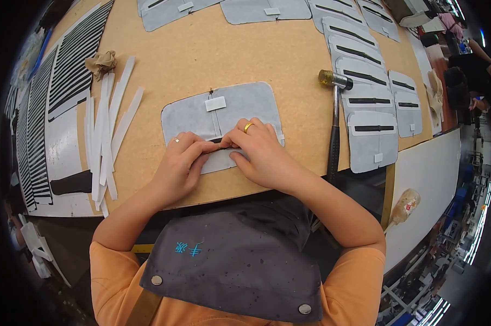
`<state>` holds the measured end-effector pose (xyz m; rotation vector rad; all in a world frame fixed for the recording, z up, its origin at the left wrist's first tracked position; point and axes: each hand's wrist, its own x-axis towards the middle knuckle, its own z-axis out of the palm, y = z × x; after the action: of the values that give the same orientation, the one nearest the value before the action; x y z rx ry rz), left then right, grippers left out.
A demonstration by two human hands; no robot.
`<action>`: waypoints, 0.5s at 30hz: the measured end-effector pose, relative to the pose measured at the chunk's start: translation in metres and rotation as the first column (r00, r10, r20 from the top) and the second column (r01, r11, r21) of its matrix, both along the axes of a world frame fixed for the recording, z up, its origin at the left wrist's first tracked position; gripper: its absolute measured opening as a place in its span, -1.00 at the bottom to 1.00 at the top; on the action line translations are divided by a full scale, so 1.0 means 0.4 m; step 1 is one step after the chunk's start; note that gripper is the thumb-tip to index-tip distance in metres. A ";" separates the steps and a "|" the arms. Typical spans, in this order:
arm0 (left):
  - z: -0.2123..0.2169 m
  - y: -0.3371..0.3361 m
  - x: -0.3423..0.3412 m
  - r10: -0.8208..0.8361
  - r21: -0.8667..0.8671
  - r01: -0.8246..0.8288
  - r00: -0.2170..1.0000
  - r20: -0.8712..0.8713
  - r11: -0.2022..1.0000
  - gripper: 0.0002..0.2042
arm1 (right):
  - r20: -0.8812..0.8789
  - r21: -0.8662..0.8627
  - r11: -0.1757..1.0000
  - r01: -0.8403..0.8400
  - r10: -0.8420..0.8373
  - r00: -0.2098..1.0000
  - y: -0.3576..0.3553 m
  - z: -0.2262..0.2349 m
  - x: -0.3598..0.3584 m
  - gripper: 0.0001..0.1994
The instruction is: Applying adhesive and assembling leather components for a pocket or small bag.
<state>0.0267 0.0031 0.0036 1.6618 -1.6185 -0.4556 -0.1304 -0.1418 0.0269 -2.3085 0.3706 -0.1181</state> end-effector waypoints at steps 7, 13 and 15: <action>-0.004 0.007 0.002 -0.013 0.018 0.013 1.000 0.004 1.000 -0.74 | 0.019 -0.029 1.000 0.008 -0.008 1.000 0.012 -0.004 -0.010 -0.85; -0.007 0.009 0.005 -0.044 0.021 0.043 0.997 0.068 0.999 -0.65 | 0.093 -0.166 0.986 -0.010 0.026 0.995 0.021 -0.011 -0.015 -0.84; -0.009 0.011 0.008 -0.059 0.007 0.059 0.992 0.109 0.998 -0.64 | 0.088 -0.294 0.954 -0.055 0.084 0.993 0.023 -0.004 -0.013 -0.83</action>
<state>0.0297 0.0076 -0.0001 1.6705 -1.7516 -0.4036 -0.1354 -0.1326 0.0252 -2.5915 0.2317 -0.2677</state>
